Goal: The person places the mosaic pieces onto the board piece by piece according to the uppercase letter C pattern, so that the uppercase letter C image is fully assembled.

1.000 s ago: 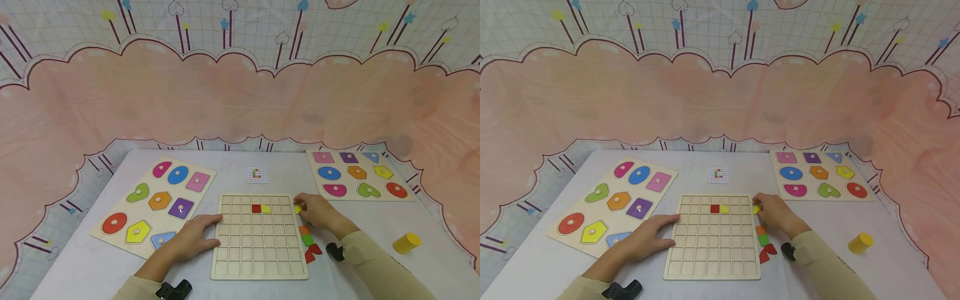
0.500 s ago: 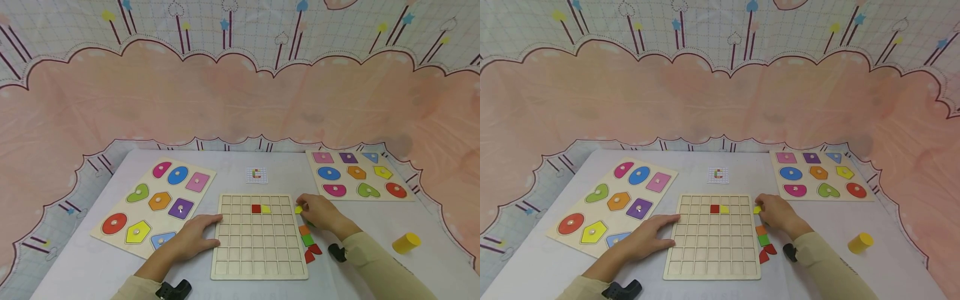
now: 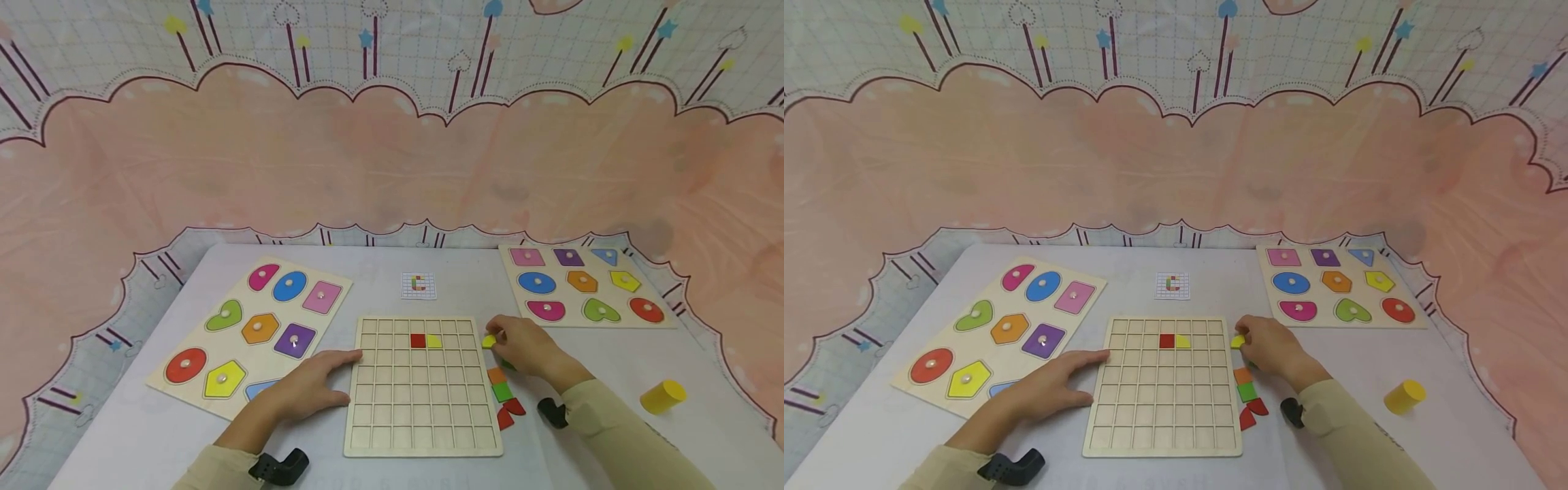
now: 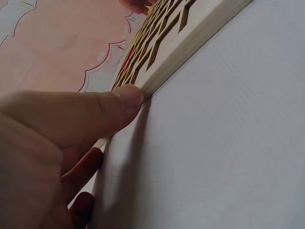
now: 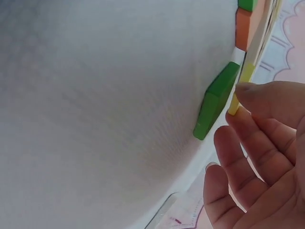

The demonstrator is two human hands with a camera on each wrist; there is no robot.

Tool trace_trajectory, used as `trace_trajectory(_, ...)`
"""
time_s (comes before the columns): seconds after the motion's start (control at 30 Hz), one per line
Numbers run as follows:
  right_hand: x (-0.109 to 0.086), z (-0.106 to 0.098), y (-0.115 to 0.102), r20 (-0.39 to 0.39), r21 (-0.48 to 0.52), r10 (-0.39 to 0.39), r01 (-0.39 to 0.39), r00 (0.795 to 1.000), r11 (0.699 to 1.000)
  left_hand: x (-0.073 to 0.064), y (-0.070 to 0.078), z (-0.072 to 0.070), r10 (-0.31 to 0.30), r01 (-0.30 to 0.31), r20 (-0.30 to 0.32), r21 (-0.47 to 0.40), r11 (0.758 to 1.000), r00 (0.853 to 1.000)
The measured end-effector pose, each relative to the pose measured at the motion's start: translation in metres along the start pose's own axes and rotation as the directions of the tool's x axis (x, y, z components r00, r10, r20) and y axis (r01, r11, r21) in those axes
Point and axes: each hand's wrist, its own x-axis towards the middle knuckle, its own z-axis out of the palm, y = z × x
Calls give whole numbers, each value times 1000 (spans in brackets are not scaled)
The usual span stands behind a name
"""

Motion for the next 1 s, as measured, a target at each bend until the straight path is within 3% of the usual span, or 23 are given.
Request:
trace_trajectory(0.23, -2, -5, -5, -17, -28, 7, -7, 1000, 1000, 0, 0, 0, 9, -9, -13, -1, 1000, 1000)
trace_trajectory(0.53, 1, -8, -28, -28, -14, 16, -17, 999, 1000, 1, 0, 2, 16, -16, -43, 7, 1000, 999)
trace_trajectory(0.7, 4, -6, -44, -33, -23, -10, 9, 999, 1000, 0, 1, 2, 2, -2, -42, 1, 1000, 999)
trace_trajectory(1.0, 17, 1, -67, -12, -24, -87, 87, 996, 996, 1, -2, 4, 37, -38, -50, -18, 999, 998)
